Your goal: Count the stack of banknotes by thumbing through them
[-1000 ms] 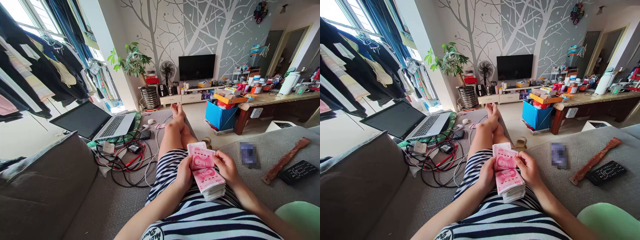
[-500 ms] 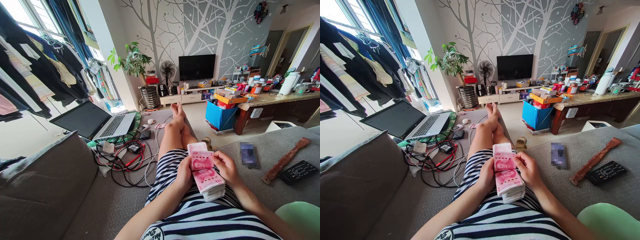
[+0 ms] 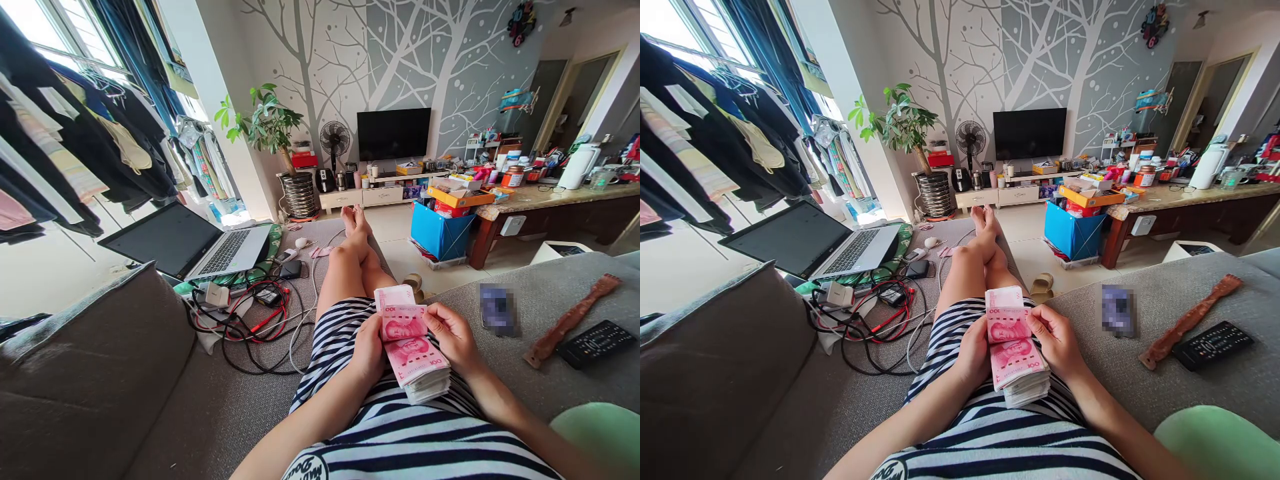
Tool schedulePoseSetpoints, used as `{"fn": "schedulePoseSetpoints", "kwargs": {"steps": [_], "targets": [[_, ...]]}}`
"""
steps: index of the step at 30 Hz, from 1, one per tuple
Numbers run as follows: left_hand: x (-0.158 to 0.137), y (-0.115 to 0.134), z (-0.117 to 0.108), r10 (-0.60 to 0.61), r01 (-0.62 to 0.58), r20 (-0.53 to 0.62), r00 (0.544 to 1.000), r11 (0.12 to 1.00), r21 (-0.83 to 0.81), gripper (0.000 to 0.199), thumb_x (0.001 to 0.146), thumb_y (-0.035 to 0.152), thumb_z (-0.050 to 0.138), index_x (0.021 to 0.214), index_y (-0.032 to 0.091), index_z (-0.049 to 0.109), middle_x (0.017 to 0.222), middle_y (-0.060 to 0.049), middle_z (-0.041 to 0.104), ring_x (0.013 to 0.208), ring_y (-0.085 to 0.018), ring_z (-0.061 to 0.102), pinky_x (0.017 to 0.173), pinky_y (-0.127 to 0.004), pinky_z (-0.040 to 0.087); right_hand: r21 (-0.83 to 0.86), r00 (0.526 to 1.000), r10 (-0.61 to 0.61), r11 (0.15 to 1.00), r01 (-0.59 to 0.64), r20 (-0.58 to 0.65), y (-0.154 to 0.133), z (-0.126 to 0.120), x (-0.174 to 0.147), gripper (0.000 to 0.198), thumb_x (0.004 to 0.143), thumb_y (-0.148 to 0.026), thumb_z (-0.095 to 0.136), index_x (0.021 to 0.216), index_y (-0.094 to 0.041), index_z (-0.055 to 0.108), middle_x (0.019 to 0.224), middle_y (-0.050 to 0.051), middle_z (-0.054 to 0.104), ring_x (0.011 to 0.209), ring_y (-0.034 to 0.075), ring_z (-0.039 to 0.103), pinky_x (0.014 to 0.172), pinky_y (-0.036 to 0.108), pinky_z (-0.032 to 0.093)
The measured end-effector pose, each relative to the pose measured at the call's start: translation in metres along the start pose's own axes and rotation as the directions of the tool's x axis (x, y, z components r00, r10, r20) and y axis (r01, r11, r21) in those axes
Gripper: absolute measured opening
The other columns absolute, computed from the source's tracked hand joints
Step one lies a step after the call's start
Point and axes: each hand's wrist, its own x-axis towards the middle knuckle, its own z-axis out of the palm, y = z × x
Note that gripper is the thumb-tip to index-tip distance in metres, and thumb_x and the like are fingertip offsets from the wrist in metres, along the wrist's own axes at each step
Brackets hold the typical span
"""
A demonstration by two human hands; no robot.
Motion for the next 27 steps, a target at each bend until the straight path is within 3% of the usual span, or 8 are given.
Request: {"fn": "schedulePoseSetpoints", "kwargs": {"steps": [3, 13, 18, 22, 27], "targets": [[-0.002, 0.001, -0.002, -0.015, 0.014, 0.083, 0.996, 1.0, 0.019, 0.018, 0.078, 0.035, 0.078, 0.072, 0.018, 0.075, 0.078, -0.006, 0.075, 0.08, -0.027, 0.067, 0.077, -0.037, 0.052, 0.009, 1.0, -0.006, 1.0, 0.006, 0.004, 0.001, 0.0, 0.0, 0.051, 0.095, -0.068, 0.065, 0.072, -0.023, 0.064, 0.064, -0.001, 0.058, 0.058, 0.017, 0.049, 0.057, 0.028, 0.042], [-0.001, 0.0, -0.003, -0.024, 0.024, 0.064, 0.998, 1.0, -0.007, 0.019, 0.08, 0.034, 0.078, 0.071, 0.018, 0.075, 0.077, -0.005, 0.074, 0.077, -0.024, 0.065, 0.078, -0.036, 0.051, 0.091, 1.0, -0.01, 0.996, 0.009, 0.021, -0.001, 0.0, -0.002, 0.052, 0.097, -0.068, 0.062, 0.071, -0.023, 0.064, 0.061, -0.001, 0.056, 0.058, 0.017, 0.049, 0.056, 0.029, 0.039], [-0.003, 0.001, -0.002, 0.0, 0.0, 0.057, 0.998, 1.0, -0.009, 0.023, 0.076, 0.037, 0.084, 0.069, 0.019, 0.072, 0.073, -0.003, 0.071, 0.071, -0.022, 0.064, 0.075, -0.035, 0.05, 0.093, 1.0, -0.004, 0.996, 0.003, 0.009, 0.004, -0.001, -0.001, 0.054, 0.095, -0.069, 0.065, 0.068, -0.023, 0.061, 0.06, -0.001, 0.054, 0.057, 0.017, 0.049, 0.056, 0.029, 0.038], [-0.007, 0.005, 0.001, -0.043, 0.047, 0.101, 0.994, 0.998, -0.037, 0.023, 0.069, 0.035, 0.09, 0.071, 0.017, 0.076, 0.074, -0.005, 0.074, 0.071, -0.02, 0.064, 0.076, -0.033, 0.05, 0.029, 0.995, 0.062, 0.998, -0.06, -0.083, 0.011, 0.0, 0.003, 0.055, 0.087, -0.072, 0.073, 0.067, -0.023, 0.057, 0.062, -0.003, 0.05, 0.059, 0.016, 0.046, 0.056, 0.028, 0.037], [-0.009, 0.006, 0.003, -0.084, 0.091, 0.143, 0.986, 0.995, -0.046, 0.034, 0.059, 0.037, 0.097, 0.079, 0.016, 0.079, 0.075, -0.005, 0.077, 0.067, -0.017, 0.063, 0.074, -0.03, 0.051, 0.003, 0.991, 0.101, 0.995, -0.102, -0.092, 0.015, 0.001, 0.005, 0.056, 0.083, -0.073, 0.075, 0.067, -0.023, 0.054, 0.063, -0.004, 0.048, 0.06, 0.015, 0.044, 0.056, 0.028, 0.036]]}}
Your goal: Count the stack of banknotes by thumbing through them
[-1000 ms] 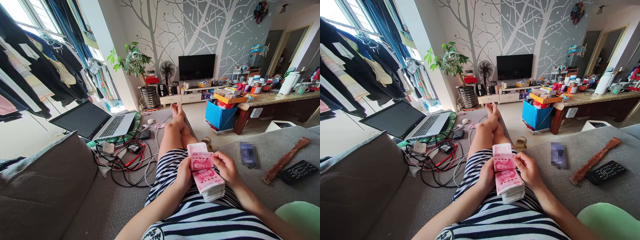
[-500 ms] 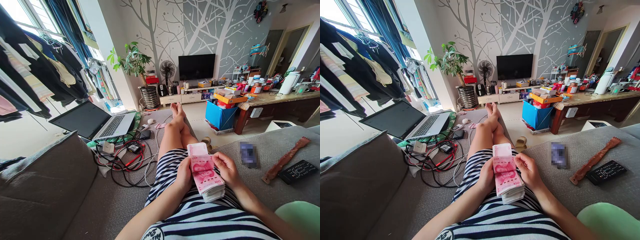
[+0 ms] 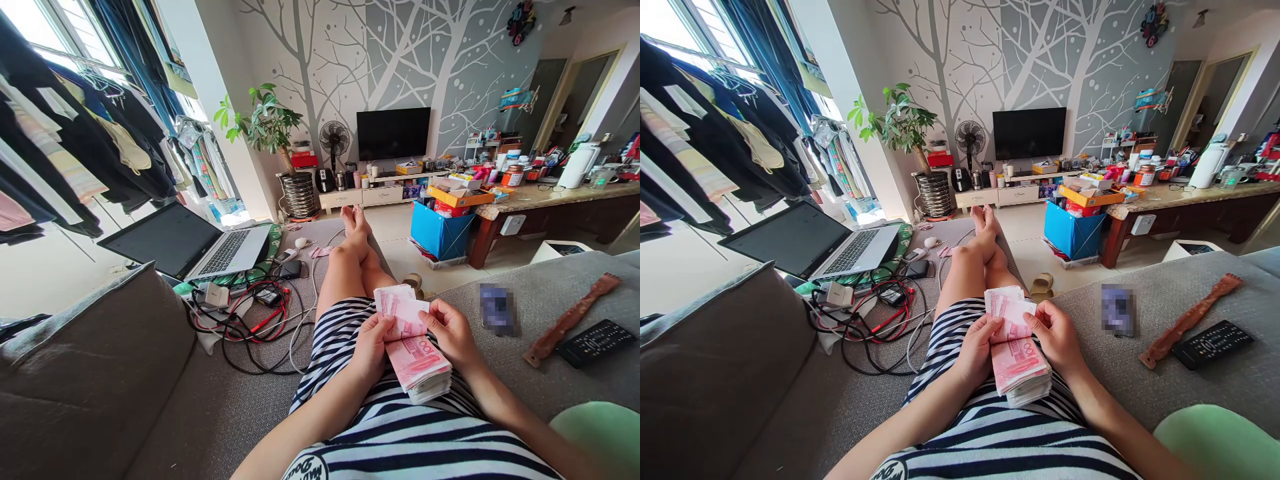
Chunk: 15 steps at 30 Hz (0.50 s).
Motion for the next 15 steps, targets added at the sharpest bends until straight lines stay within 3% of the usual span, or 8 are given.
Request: {"fn": "schedulePoseSetpoints", "kwargs": {"steps": [10, 15], "targets": [[0.0094, -0.0049, -0.0069, 0.067, -0.068, -0.119, 0.991, 0.998, -0.002, 0.03, 0.062, 0.039, 0.091, 0.074, 0.016, 0.077, 0.076, -0.003, 0.076, 0.07, -0.016, 0.061, 0.071, -0.028, 0.05, 0.027, 0.998, -0.053, 0.998, 0.053, 0.017, -0.0001, 0.0, -0.0032, 0.051, 0.093, -0.065, 0.069, 0.067, -0.023, 0.053, 0.063, -0.004, 0.045, 0.06, 0.015, 0.042, 0.056, 0.028, 0.035], [0.0086, -0.0033, -0.004, 0.048, -0.05, -0.117, 0.992, 0.999, -0.02, 0.026, 0.062, 0.039, 0.088, 0.069, 0.017, 0.074, 0.07, -0.001, 0.072, 0.067, -0.016, 0.058, 0.07, -0.029, 0.049, 0.029, 0.996, -0.084, 0.996, 0.084, 0.025, -0.0047, 0.0001, -0.0053, 0.051, 0.092, -0.066, 0.069, 0.068, -0.023, 0.056, 0.063, -0.003, 0.049, 0.06, 0.015, 0.044, 0.056, 0.027, 0.037]]}}
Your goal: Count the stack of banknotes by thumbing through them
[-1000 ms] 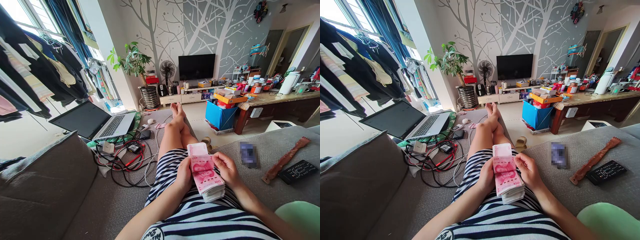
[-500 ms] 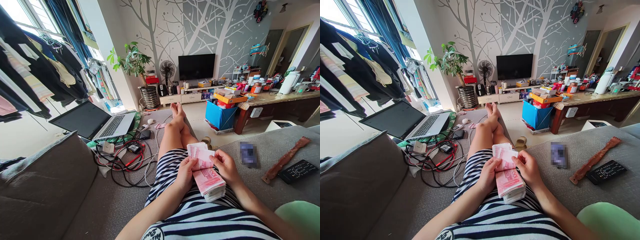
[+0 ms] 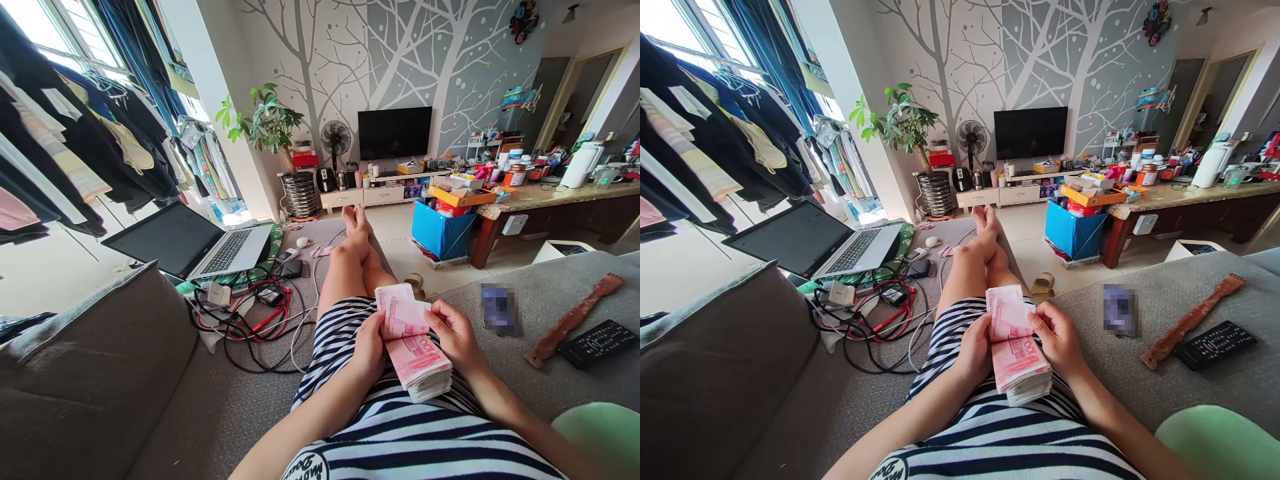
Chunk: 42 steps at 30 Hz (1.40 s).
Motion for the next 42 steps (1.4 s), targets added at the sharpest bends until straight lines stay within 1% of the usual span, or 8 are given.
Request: {"fn": "schedulePoseSetpoints", "kwargs": {"steps": [9, 17, 22, 26, 31, 36, 39, 42], "targets": [[-0.001, 0.002, 0.003, 0.013, -0.014, 0.048, 0.999, 1.0, 0.02, 0.02, 0.069, 0.037, 0.081, 0.069, 0.018, 0.074, 0.072, -0.002, 0.072, 0.068, -0.017, 0.058, 0.072, -0.03, 0.049, 0.005, 1.0, -0.004, 1.0, 0.004, 0.003, -0.006, 0.002, 0.0, 0.05, 0.091, -0.068, 0.069, 0.072, -0.022, 0.061, 0.065, -0.001, 0.056, 0.061, 0.017, 0.051, 0.056, 0.027, 0.042], [-0.002, 0.001, 0.001, 0.04, -0.044, 0.056, 0.998, 0.997, 0.065, 0.02, 0.07, 0.037, 0.081, 0.068, 0.018, 0.072, 0.07, -0.001, 0.068, 0.067, -0.015, 0.054, 0.069, -0.028, 0.046, 0.008, 1.0, -0.002, 1.0, 0.001, 0.023, -0.005, 0.0, -0.001, 0.046, 0.093, -0.064, 0.069, 0.074, -0.022, 0.063, 0.066, -0.001, 0.058, 0.061, 0.017, 0.051, 0.057, 0.027, 0.042], [-0.001, -0.001, -0.001, 0.044, -0.048, 0.064, 0.997, 0.997, 0.061, 0.023, 0.071, 0.038, 0.082, 0.07, 0.018, 0.072, 0.072, -0.001, 0.068, 0.068, -0.015, 0.054, 0.069, -0.028, 0.046, -0.002, 1.0, -0.004, 1.0, 0.004, 0.03, -0.004, -0.001, -0.001, 0.045, 0.093, -0.062, 0.07, 0.074, -0.022, 0.063, 0.065, -0.001, 0.058, 0.061, 0.016, 0.051, 0.056, 0.027, 0.042], [0.001, -0.004, -0.005, 0.061, -0.067, 0.078, 0.995, 0.996, 0.066, 0.02, 0.076, 0.036, 0.079, 0.069, 0.018, 0.072, 0.071, -0.002, 0.069, 0.068, -0.017, 0.055, 0.069, -0.03, 0.046, -0.007, 0.999, -0.004, 1.0, 0.004, 0.032, -0.006, -0.001, -0.001, 0.046, 0.093, -0.063, 0.07, 0.074, -0.022, 0.063, 0.065, -0.001, 0.057, 0.061, 0.017, 0.051, 0.057, 0.027, 0.042], [0.002, -0.005, -0.007, 0.059, -0.066, 0.096, 0.994, 0.996, 0.068, 0.016, 0.084, 0.031, 0.074, 0.073, 0.019, 0.074, 0.074, -0.002, 0.071, 0.071, -0.019, 0.061, 0.073, -0.032, 0.048, -0.008, 0.999, -0.007, 1.0, 0.007, 0.033, -0.006, -0.001, -0.001, 0.048, 0.093, -0.065, 0.069, 0.073, -0.022, 0.063, 0.065, -0.001, 0.057, 0.061, 0.016, 0.051, 0.057, 0.027, 0.042], [0.0, -0.003, -0.005, 0.042, -0.046, 0.089, 0.995, 0.998, 0.038, 0.013, 0.083, 0.027, 0.075, 0.074, 0.017, 0.077, 0.077, -0.004, 0.073, 0.073, -0.02, 0.062, 0.073, -0.033, 0.05, -0.001, 0.999, -0.006, 1.0, 0.006, 0.05, -0.009, 0.0, 0.0, 0.048, 0.093, -0.066, 0.069, 0.073, -0.022, 0.063, 0.065, -0.001, 0.058, 0.061, 0.017, 0.052, 0.058, 0.027, 0.043], [-0.002, -0.001, -0.003, 0.043, -0.046, 0.085, 0.995, 0.998, 0.033, 0.014, 0.08, 0.027, 0.077, 0.07, 0.018, 0.076, 0.073, -0.004, 0.072, 0.072, -0.021, 0.062, 0.072, -0.033, 0.051, -0.002, 0.999, -0.009, 1.0, 0.009, 0.052, -0.012, 0.0, 0.0, 0.05, 0.092, -0.068, 0.068, 0.072, -0.022, 0.063, 0.064, 0.0, 0.058, 0.06, 0.017, 0.052, 0.057, 0.028, 0.043], [-0.003, 0.0, -0.001, 0.034, -0.037, 0.083, 0.996, 0.998, 0.044, 0.013, 0.079, 0.028, 0.077, 0.07, 0.018, 0.076, 0.072, -0.004, 0.072, 0.073, -0.022, 0.064, 0.073, -0.033, 0.052, -0.003, 0.998, -0.011, 1.0, 0.011, 0.058, -0.013, 0.0, 0.0, 0.051, 0.092, -0.069, 0.068, 0.071, -0.022, 0.062, 0.064, -0.001, 0.057, 0.059, 0.017, 0.05, 0.056, 0.028, 0.041]]}}
